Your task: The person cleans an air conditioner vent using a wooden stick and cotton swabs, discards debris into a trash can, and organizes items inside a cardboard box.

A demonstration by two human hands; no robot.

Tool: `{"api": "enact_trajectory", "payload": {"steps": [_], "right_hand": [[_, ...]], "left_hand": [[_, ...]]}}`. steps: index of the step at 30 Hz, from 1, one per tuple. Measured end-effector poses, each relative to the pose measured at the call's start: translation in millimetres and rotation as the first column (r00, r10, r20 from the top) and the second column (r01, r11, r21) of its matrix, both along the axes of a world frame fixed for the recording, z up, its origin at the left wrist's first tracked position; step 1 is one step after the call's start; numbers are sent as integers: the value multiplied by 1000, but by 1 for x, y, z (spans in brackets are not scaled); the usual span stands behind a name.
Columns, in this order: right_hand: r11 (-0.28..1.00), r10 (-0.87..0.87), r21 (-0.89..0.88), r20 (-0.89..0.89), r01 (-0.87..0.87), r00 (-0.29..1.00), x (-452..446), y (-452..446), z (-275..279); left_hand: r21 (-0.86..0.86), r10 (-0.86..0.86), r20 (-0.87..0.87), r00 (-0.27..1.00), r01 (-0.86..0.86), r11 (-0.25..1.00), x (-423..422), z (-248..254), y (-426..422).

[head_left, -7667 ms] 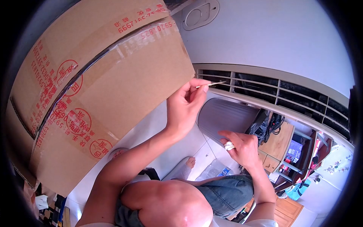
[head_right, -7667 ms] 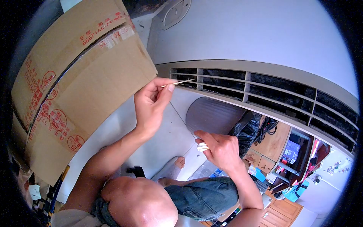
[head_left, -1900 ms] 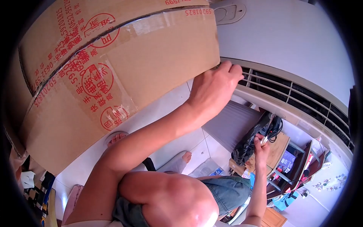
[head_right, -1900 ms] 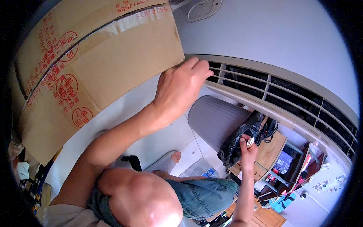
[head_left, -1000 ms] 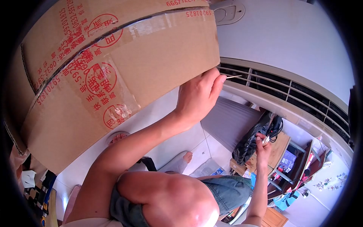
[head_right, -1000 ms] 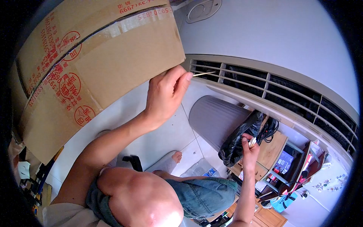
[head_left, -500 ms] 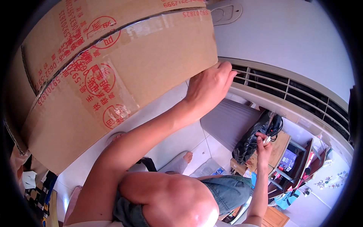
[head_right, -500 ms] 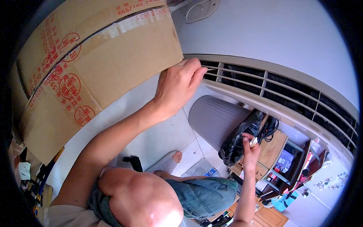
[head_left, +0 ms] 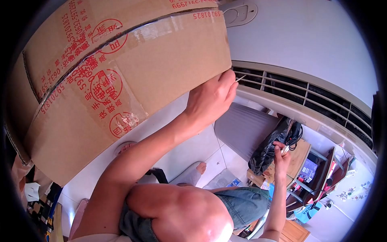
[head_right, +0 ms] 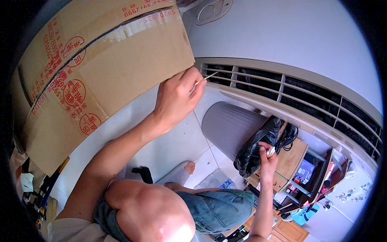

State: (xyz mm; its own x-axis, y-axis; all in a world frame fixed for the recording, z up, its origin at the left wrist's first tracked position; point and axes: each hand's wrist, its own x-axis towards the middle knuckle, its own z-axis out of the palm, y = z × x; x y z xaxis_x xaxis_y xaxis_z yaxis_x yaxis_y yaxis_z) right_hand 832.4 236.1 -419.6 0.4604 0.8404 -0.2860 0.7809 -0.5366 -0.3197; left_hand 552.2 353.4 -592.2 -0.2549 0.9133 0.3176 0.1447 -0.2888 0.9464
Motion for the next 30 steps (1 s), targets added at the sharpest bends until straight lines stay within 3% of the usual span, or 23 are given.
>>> {"api": "enact_trajectory", "payload": {"steps": [3, 9, 12, 21, 24, 27, 30], "right_hand": [[999, -34, 18, 10, 34, 999, -5, 0, 1], [999, -43, 25, 3, 42, 999, -13, 3, 2], [992, -127, 25, -4, 127, 992, -29, 9, 7], [965, 169, 198, 22, -170, 985, -72, 19, 13], [934, 311, 168, 60, -317, 948, -111, 31, 22], [838, 519, 157, 67, -523, 852, -144, 40, 26], [802, 576, 150, 67, -579, 815, -153, 48, 26]], "left_hand": [[-49, -27, 72, 997, 31, 998, 0, -6, -6], [-11, -54, 91, 994, 55, 998, -9, -9, -15], [36, -51, 131, 990, 47, 998, -11, -12, -20], [72, -79, 236, 969, 64, 995, -16, -14, -32], [60, -107, 269, 957, 94, 994, -19, -12, -36], [-71, -115, 402, 909, 156, 985, -20, 2, -48], [-170, -76, 219, 973, 115, 979, -28, -1, -46]]}}
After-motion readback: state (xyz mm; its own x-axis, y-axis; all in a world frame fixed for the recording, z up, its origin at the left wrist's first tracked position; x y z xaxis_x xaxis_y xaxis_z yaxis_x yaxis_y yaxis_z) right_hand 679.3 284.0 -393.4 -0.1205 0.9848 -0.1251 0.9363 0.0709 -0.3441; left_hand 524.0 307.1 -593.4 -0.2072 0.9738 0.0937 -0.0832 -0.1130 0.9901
